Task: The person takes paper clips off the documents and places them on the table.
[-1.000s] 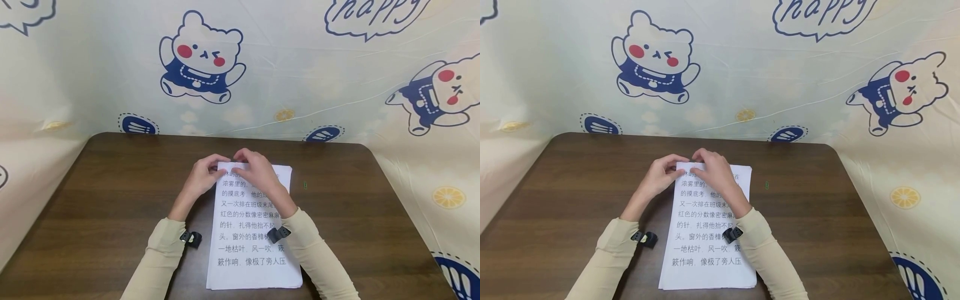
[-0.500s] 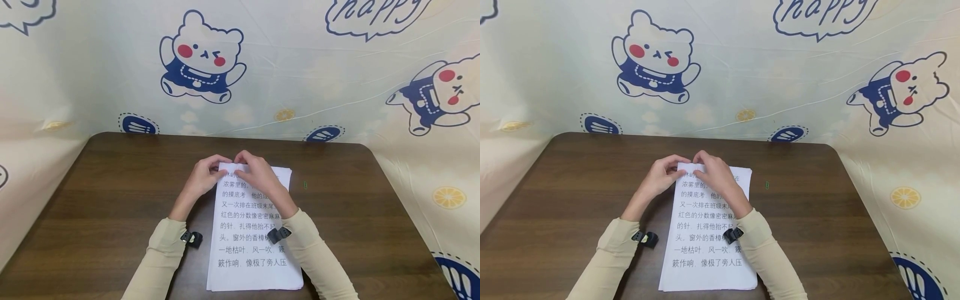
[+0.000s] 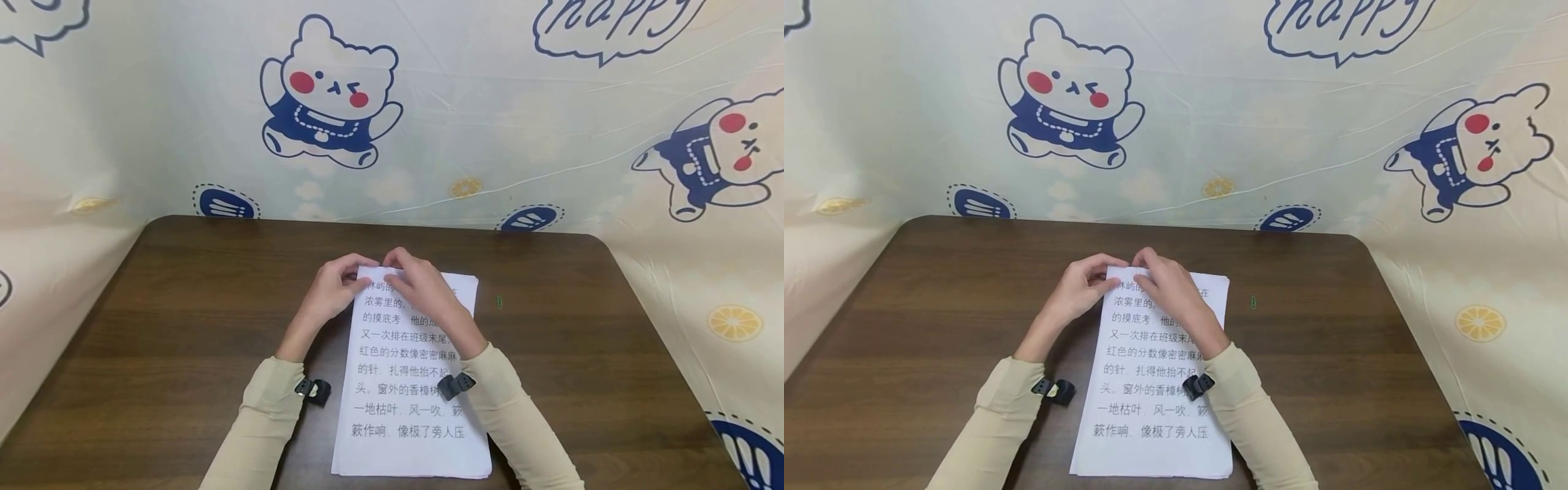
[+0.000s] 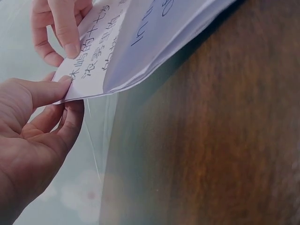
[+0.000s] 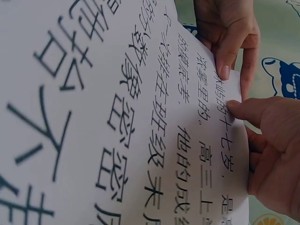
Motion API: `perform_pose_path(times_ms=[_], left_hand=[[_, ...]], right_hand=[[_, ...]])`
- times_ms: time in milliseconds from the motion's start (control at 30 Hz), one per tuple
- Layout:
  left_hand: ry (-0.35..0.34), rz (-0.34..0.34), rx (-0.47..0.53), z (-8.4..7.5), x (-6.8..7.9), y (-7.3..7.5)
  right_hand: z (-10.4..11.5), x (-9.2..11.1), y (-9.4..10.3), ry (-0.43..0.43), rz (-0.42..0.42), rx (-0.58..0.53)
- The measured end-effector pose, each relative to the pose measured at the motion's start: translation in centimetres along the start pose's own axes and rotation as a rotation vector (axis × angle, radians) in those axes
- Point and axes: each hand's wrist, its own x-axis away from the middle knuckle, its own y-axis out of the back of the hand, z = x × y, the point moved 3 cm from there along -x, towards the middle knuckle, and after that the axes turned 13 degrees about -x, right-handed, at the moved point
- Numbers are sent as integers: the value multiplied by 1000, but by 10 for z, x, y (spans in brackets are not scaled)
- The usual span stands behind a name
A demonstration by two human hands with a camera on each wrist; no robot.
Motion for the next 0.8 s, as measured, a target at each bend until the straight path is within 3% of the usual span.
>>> perform_pose_path(times_ms=[267, 600, 800], left_hand=[[-5, -5, 9, 0, 0, 0], [-63, -9, 44, 0, -1, 0], [-57, -1, 34, 0, -1, 0]], right_hand=[[1, 1, -1, 2, -47, 22], [-3, 1, 0, 22, -116, -43], [-4, 1, 0, 33, -148, -103]])
